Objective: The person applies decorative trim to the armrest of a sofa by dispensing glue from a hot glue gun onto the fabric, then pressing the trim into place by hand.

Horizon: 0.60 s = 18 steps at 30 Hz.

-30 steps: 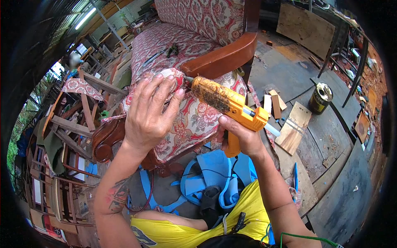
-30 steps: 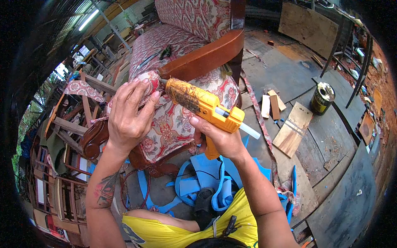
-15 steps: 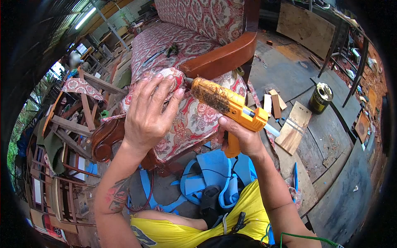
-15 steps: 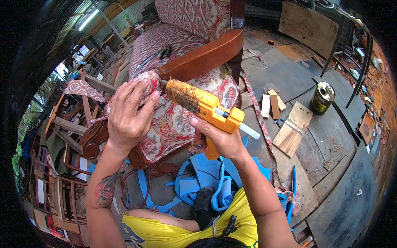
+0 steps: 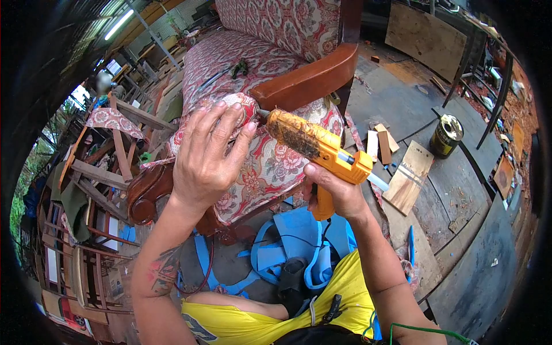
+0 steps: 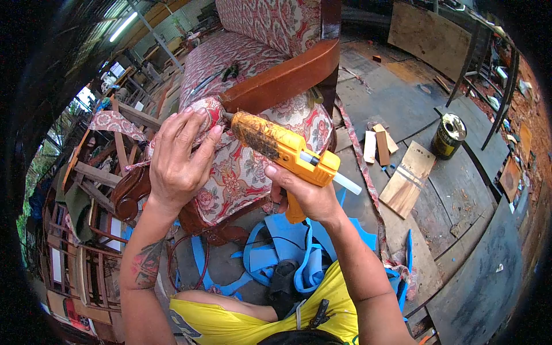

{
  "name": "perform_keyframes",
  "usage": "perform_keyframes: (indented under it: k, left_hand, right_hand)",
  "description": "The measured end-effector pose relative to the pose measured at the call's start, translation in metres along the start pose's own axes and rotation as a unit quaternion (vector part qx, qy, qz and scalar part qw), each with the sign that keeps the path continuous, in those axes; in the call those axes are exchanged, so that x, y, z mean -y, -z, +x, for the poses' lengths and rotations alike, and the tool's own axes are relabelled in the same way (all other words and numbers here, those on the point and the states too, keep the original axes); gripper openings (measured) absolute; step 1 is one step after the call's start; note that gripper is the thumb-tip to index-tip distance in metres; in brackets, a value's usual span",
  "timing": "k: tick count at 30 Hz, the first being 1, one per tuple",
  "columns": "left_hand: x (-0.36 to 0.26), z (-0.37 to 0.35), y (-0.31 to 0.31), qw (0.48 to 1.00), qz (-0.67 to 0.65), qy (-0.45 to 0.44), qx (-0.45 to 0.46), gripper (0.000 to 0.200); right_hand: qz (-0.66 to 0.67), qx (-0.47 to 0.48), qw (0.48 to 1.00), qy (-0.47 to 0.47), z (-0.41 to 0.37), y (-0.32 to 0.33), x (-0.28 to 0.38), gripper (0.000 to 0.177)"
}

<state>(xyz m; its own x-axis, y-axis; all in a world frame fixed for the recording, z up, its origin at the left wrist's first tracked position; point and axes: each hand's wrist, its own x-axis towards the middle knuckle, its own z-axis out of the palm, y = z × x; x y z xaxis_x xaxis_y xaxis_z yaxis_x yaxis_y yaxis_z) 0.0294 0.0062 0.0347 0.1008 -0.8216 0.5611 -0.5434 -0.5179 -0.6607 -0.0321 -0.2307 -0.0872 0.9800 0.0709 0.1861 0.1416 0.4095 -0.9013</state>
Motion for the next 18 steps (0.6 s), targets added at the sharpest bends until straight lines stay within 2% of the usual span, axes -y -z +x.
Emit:
perform_keyframes:
  k: [18]
  left_hand:
    - [-0.0009, 0.0006, 0.0003, 1.000, -0.005, 0.006, -0.002, 0.034]
  right_hand:
    - [0.000, -0.009, 1.000, 0.007, -0.0029, -0.0033, -0.0020, 0.031]
